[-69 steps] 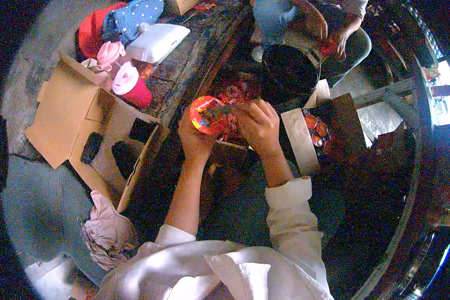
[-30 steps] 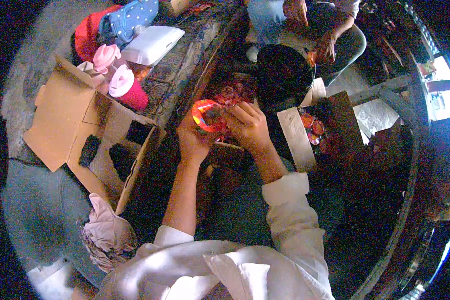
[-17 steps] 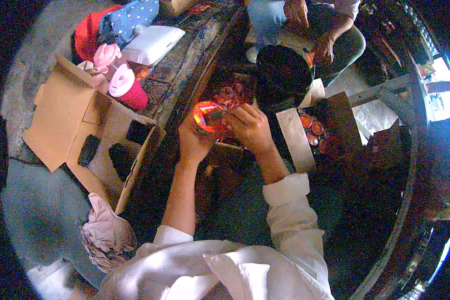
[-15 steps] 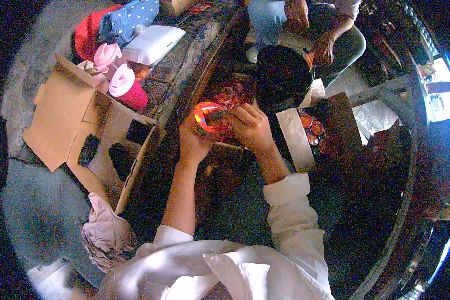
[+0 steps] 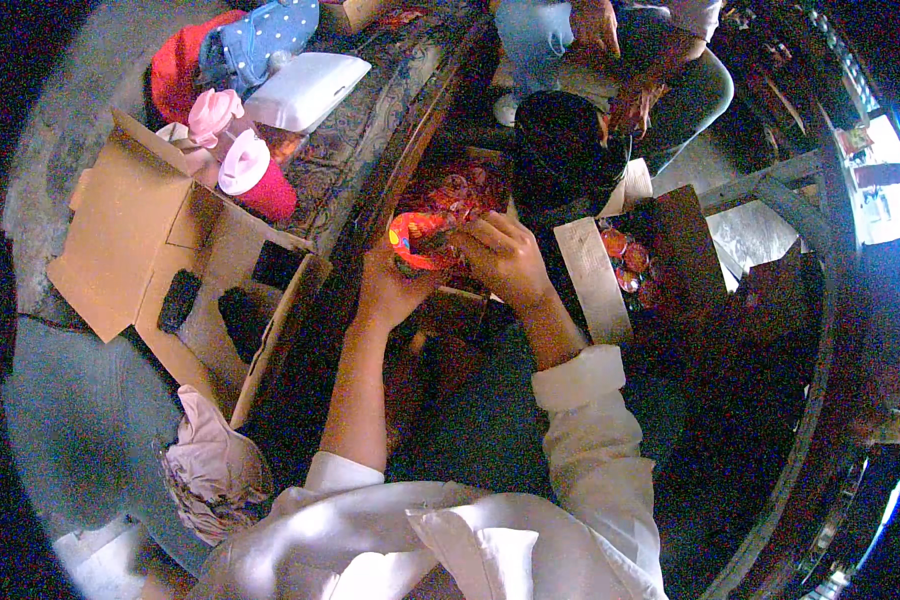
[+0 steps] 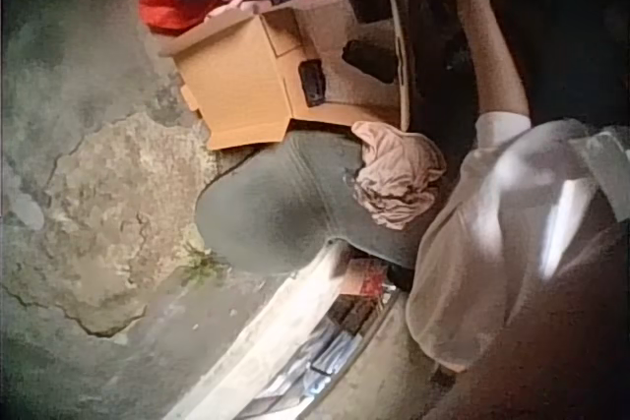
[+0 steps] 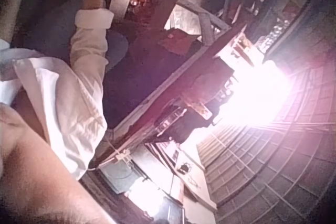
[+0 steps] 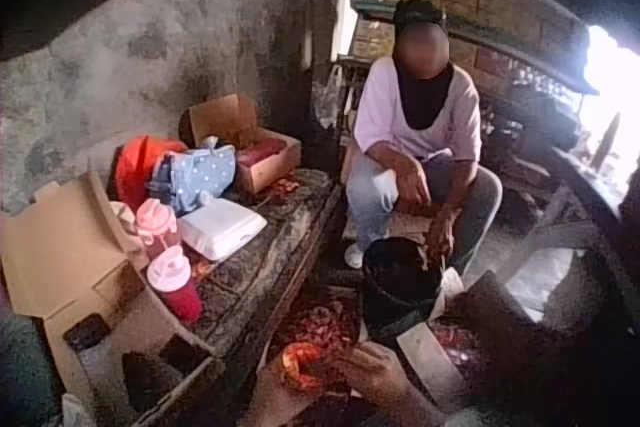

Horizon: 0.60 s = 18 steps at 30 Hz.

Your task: The person sorts small circular food containers and lids, placing them into different cardboard boxes by hand.

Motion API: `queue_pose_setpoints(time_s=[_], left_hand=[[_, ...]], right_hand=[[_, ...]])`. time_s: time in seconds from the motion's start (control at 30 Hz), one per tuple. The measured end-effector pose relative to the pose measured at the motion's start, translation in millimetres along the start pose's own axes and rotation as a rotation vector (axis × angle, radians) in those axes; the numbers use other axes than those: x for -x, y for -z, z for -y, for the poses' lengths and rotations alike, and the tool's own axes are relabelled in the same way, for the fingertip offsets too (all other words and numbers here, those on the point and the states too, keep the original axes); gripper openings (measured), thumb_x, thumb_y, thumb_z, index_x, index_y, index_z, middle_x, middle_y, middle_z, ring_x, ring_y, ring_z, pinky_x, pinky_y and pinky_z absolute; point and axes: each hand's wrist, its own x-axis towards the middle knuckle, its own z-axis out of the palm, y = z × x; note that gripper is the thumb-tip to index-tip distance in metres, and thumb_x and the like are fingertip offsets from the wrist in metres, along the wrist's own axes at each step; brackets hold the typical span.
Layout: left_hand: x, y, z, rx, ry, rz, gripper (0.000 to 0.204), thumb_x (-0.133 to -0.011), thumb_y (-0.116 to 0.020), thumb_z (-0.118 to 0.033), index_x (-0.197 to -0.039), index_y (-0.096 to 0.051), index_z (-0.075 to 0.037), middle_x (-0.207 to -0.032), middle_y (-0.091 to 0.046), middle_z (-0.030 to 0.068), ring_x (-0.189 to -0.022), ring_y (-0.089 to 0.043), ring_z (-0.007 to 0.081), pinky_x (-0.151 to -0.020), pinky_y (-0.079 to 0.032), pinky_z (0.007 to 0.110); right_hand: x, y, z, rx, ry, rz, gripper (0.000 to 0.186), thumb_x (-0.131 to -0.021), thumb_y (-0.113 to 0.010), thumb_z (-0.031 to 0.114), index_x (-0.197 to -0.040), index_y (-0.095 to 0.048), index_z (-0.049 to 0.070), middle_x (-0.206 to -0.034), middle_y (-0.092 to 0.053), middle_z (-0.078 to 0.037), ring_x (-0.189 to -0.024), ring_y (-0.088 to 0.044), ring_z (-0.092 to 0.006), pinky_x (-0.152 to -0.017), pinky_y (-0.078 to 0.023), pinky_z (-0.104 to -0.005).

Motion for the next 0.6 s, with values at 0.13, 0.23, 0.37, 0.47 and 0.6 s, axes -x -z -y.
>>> queue_pose_setpoints(time_s=[0.13, 0.23, 0.37, 0.47, 0.6], left_hand=[[1.0, 1.9, -1.1, -0.092, 0.042, 0.03, 0.037, -0.061, -0.071, -0.009, -0.095, -0.056, -0.006, -0.09, -0.062, 0.0087, -0.083, -0.061, 0.0191, -0.074, -0.047, 0.03], [1.6, 3.9, -1.5, -0.091, 0.034, 0.022, 0.038, -0.061, -0.071, -0.009, -0.095, -0.057, -0.007, -0.09, -0.063, 0.0081, -0.083, -0.06, 0.0187, -0.074, -0.047, 0.03], [-0.1, 0.5, -6.4, -0.067, 0.006, -0.015, 0.038, -0.06, -0.071, -0.008, -0.096, -0.058, -0.007, -0.089, -0.063, 0.0075, -0.083, -0.06, 0.0185, -0.074, -0.047, 0.029], [-0.4, 0.8, -2.8, -0.081, -0.026, -0.023, 0.038, -0.06, -0.071, -0.008, -0.096, -0.058, -0.007, -0.089, -0.063, 0.0076, -0.083, -0.06, 0.0183, -0.074, -0.047, 0.029], [1.3, -0.7, -0.6, -0.105, 0.006, -0.022, 0.04, -0.059, -0.071, -0.008, -0.097, -0.057, -0.007, -0.088, -0.063, 0.0076, -0.083, -0.06, 0.0185, -0.074, -0.047, 0.029]], right_hand=[[-0.2, 1.3, -1.5, -0.071, 0.01, 0.029, 0.023, -0.057, -0.061, -0.001, -0.079, -0.062, 0.005, -0.077, -0.057, -0.004, -0.067, -0.056, -0.0205, -0.059, -0.048, -0.0304], [-1.5, -1.9, -0.2, -0.101, -0.02, 0.013, 0.022, -0.057, -0.061, -0.001, -0.079, -0.063, 0.004, -0.076, -0.057, -0.005, -0.067, -0.056, -0.0205, -0.06, -0.048, -0.0307], [-5.7, 3.2, 3.5, -0.119, -0.063, 0.006, 0.02, -0.059, -0.061, -0.001, -0.079, -0.063, 0.004, -0.075, -0.058, -0.005, -0.066, -0.055, -0.0205, -0.059, -0.048, -0.0306], [-5.4, 4.8, 4.7, -0.101, -0.094, 0.025, 0.019, -0.06, -0.061, -0.001, -0.079, -0.064, 0.004, -0.075, -0.058, -0.005, -0.066, -0.055, -0.0205, -0.059, -0.047, -0.0305], [-3.4, 3.6, 2.0, -0.101, -0.098, 0.02, 0.018, -0.061, -0.062, 0.0, -0.079, -0.064, 0.004, -0.074, -0.058, -0.005, -0.066, -0.055, -0.0207, -0.059, -0.047, -0.0308]])
